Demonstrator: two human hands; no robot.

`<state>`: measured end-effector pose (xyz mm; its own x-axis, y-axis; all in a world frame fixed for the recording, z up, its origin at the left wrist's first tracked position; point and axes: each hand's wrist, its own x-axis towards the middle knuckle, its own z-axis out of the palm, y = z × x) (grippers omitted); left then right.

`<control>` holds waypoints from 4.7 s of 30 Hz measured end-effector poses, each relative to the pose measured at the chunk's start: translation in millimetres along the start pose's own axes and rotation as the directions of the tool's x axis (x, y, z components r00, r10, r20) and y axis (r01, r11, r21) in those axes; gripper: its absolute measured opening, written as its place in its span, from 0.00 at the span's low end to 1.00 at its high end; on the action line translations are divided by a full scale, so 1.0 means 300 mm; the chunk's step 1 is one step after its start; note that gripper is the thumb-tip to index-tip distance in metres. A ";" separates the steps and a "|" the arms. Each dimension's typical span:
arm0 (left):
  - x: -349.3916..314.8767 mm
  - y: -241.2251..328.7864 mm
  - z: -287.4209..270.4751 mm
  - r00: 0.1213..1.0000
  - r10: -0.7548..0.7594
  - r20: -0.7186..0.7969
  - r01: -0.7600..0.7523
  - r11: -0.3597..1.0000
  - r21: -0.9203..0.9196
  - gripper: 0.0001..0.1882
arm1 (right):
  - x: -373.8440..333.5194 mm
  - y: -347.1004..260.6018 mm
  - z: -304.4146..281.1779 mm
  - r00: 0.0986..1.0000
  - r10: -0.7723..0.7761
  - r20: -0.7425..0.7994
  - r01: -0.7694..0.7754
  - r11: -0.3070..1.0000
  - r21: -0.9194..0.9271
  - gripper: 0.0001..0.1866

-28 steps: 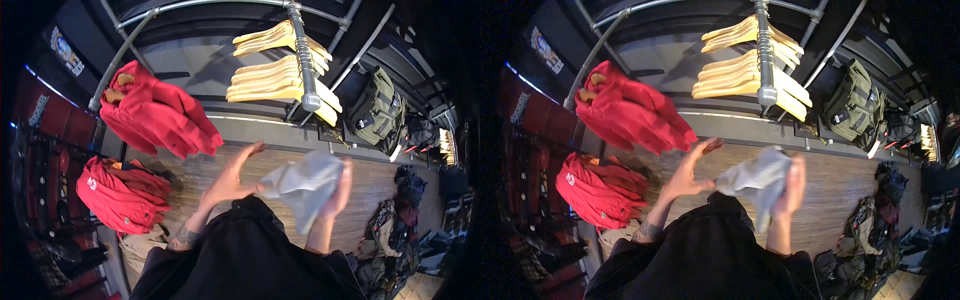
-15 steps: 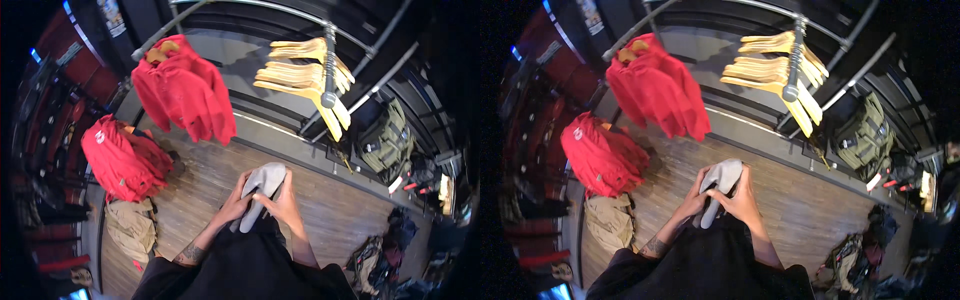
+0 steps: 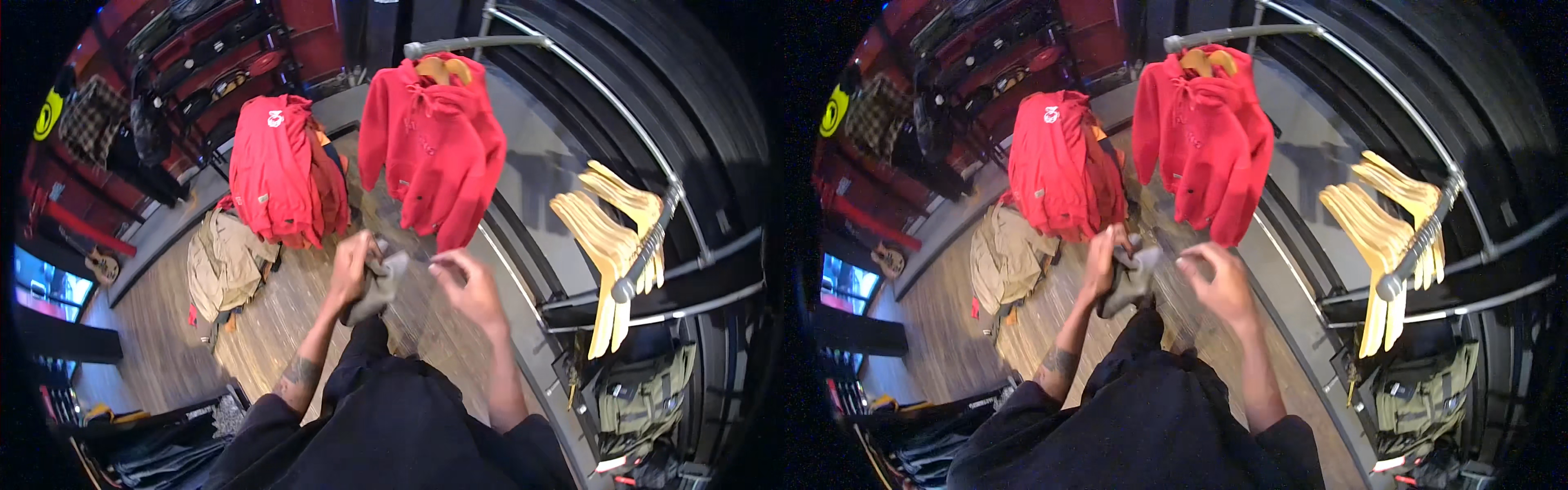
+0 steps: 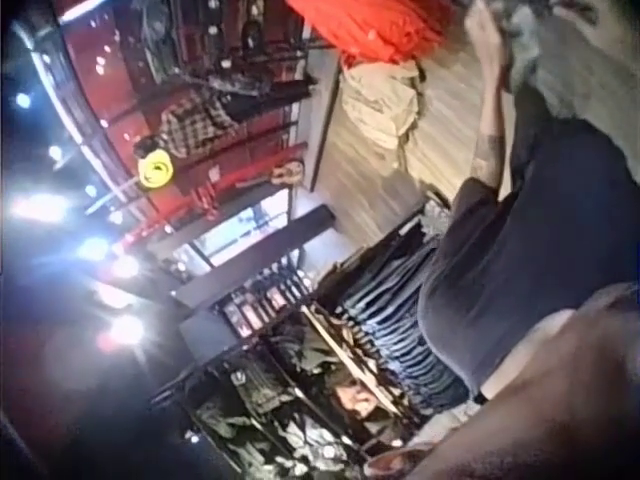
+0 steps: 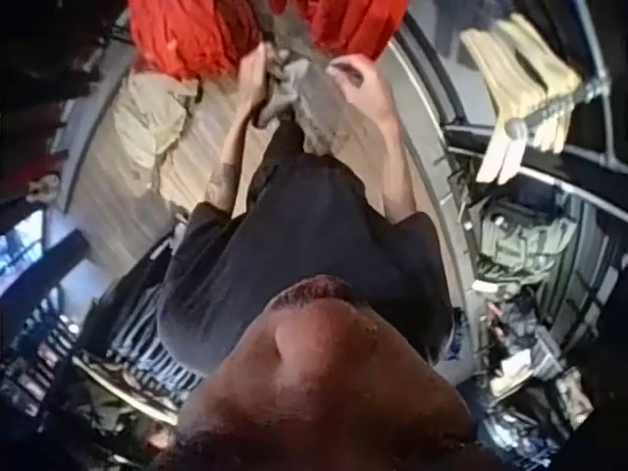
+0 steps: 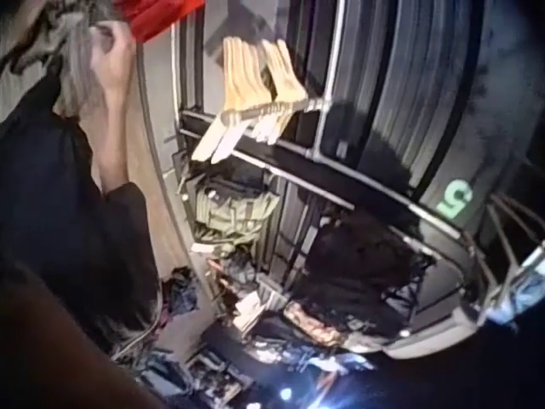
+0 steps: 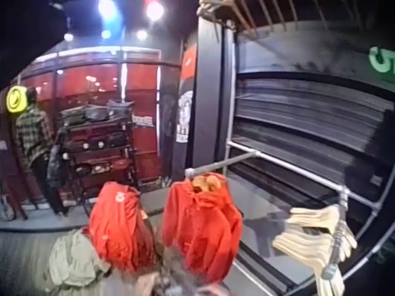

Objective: Hanging red hoodies on wooden hangers and placing them on a clothing rack.

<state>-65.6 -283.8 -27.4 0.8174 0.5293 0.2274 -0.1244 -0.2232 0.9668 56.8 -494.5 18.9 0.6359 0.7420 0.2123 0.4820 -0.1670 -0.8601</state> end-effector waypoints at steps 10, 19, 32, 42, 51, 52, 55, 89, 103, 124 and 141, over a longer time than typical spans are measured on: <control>0.749 -0.125 -0.189 0.987 0.157 0.019 -0.152 0.916 0.371 0.13 | 0.702 0.159 -0.112 0.952 -0.211 -0.223 0.067 0.852 -0.519 0.23; 1.563 -0.339 -0.284 0.943 0.312 0.119 -0.313 0.701 0.640 0.33 | 1.123 0.339 -0.167 0.921 0.029 -0.388 -0.283 0.735 -0.617 0.34; 1.997 -0.508 -0.047 0.825 0.197 0.530 -0.475 0.750 0.460 0.21 | 1.224 0.493 -0.168 0.805 0.158 -0.572 -0.508 0.682 -0.526 0.33; 2.201 -0.555 0.239 0.799 0.243 0.551 -0.496 0.784 0.373 0.23 | 1.332 0.657 -0.405 0.743 0.064 -0.666 -0.551 0.624 -0.554 0.28; 2.357 -0.586 0.438 0.808 0.291 0.512 -0.508 0.785 0.355 0.26 | 1.436 0.773 -0.593 0.713 0.015 -0.701 -0.545 0.642 -0.539 0.29; 2.368 -0.584 0.451 0.809 0.298 0.507 -0.510 0.785 0.352 0.26 | 1.444 0.785 -0.610 0.716 0.014 -0.698 -0.537 0.651 -0.536 0.29; 2.391 -0.577 0.478 0.809 0.306 0.502 -0.515 0.781 0.353 0.26 | 1.467 0.825 -0.670 0.721 0.096 -0.686 -0.546 0.689 -0.477 0.29; 2.515 -0.594 0.644 0.834 0.208 0.511 -0.453 0.787 0.419 0.26 | 1.573 0.936 -0.881 0.624 0.440 -0.646 -0.774 0.457 -0.437 0.46; 2.402 -0.679 0.522 0.796 0.449 0.405 -0.585 0.744 0.324 0.32 | 1.395 0.996 -0.640 0.562 0.194 -0.804 -0.661 0.690 -0.296 0.38; 1.278 -0.511 0.227 0.685 -0.160 0.711 0.350 0.928 -0.129 0.22 | 0.947 0.594 0.122 0.853 0.428 -0.298 -0.440 0.898 0.030 0.49; 0.321 -0.185 0.646 0.628 -0.287 0.723 0.281 0.951 0.133 0.27 | -0.052 0.419 0.022 0.567 0.620 -0.542 -0.281 0.765 0.580 0.28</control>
<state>129.1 -379.2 -81.7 0.9561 -0.1954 -0.2186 0.1859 -0.1724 0.9673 103.3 -522.8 -95.7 0.9863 -0.0346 -0.1610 -0.1596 0.0399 -0.9864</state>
